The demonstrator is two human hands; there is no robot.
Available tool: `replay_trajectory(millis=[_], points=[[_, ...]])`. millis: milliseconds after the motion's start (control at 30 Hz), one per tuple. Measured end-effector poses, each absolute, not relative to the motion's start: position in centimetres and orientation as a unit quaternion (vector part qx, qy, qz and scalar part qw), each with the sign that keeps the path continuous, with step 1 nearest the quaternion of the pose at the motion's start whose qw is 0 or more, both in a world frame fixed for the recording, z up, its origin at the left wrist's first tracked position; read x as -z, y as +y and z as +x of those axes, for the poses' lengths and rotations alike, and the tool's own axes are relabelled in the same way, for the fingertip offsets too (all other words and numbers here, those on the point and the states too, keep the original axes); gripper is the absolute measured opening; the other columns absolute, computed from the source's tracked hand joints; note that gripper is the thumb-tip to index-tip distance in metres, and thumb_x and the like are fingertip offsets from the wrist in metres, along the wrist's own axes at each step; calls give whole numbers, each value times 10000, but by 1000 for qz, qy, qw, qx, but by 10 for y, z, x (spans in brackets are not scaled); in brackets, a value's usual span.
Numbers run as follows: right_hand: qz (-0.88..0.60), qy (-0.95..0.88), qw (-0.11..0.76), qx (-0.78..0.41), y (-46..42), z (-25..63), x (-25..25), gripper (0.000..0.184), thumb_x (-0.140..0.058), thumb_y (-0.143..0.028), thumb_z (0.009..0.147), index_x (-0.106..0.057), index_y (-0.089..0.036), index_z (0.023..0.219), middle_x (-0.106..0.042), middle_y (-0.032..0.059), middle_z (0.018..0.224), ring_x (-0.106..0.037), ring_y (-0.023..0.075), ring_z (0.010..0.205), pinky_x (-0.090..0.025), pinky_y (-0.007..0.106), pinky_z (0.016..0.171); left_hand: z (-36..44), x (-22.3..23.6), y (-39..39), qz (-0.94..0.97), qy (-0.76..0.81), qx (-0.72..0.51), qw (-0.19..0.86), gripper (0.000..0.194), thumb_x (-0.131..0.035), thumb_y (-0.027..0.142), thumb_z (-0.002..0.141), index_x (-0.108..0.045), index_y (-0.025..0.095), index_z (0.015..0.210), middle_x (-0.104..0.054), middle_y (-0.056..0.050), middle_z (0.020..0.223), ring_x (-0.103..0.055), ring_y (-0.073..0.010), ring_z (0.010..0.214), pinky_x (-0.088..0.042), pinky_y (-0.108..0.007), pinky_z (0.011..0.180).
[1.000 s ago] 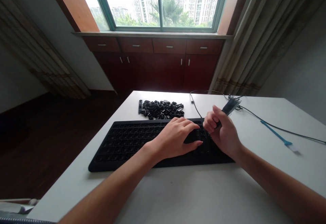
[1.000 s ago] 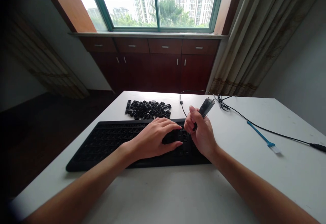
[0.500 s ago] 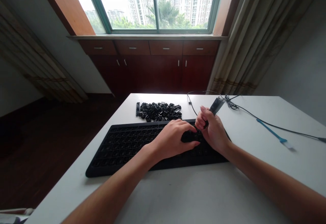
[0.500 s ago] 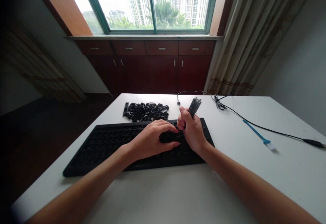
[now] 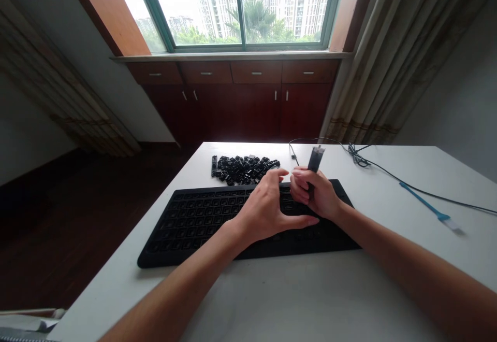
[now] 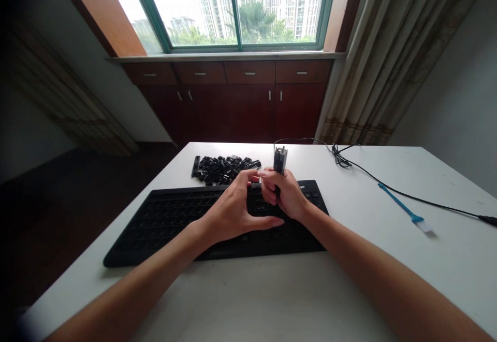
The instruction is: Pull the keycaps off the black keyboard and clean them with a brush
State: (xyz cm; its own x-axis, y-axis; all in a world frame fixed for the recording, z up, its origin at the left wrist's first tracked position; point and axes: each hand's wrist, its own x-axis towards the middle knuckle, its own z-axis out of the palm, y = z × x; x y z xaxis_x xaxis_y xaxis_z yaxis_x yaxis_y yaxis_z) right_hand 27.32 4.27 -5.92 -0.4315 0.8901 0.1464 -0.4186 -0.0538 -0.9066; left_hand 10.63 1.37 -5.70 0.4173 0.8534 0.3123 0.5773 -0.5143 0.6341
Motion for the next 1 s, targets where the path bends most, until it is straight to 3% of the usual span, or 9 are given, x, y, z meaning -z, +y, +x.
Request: replay_trajectory(millis=[100,233,333,500,633,733,867,1000], points=[[-251,-545,465,-651,38,277,59,376,-619,-381,888,-505,-200,578,-473,-37,495,-419,104,452,-318,255,477,112,60,10,820,430,-295,235,1170,-841,702,623,-300,163,1509,-492,-194,1451,-485,-385,1347,-430,-563,1135],[-256,-506,490,-662,36,274,56,501,-655,-494,887,-428,-207,545,-338,-74,463,-261,72,412,-194,244,424,125,64,7,816,417,-315,247,1007,-828,655,687,-384,181,1457,-571,-160,1331,-573,-363,1223,-494,-555,1068],[-242,-484,507,-671,36,271,55,535,-670,-556,872,-404,-215,556,-313,-85,417,-232,71,388,-171,245,405,136,65,5,797,416,-339,277,904,-795,625,750,-400,179,1430,-595,-144,1239,-615,-324,1109,-558,-512,976],[-297,-534,511,-605,35,271,57,523,-600,-578,928,-447,-211,589,-404,-60,445,-362,91,437,-316,248,470,145,66,2,773,438,-348,300,993,-793,647,739,-320,153,1459,-580,-158,1218,-613,-314,1059,-593,-489,894],[-345,-595,482,-543,32,268,57,444,-659,-525,904,-519,-196,639,-459,-44,595,-414,103,550,-371,248,519,148,67,2,786,392,-384,286,968,-765,618,793,-260,175,1491,-496,-196,1378,-523,-367,1272,-501,-546,1076],[-348,-605,497,-515,32,266,60,414,-642,-511,918,-560,-187,674,-492,-26,661,-452,120,628,-423,264,595,151,70,2,788,375,-405,274,932,-742,606,824,-254,178,1493,-477,-203,1398,-496,-374,1315,-450,-560,1133],[-347,-562,547,-515,30,268,66,438,-642,-505,924,-533,-191,637,-443,-29,599,-417,122,586,-388,279,560,154,75,0,790,402,-379,265,909,-736,616,819,-278,188,1478,-497,-191,1366,-529,-372,1264,-497,-560,1071],[-329,-516,598,-518,29,271,68,525,-644,-447,938,-409,-210,534,-344,-48,492,-304,98,475,-275,293,474,157,75,-2,808,403,-354,246,889,-716,626,833,-276,205,1481,-496,-171,1395,-521,-356,1272,-484,-538,1087]])
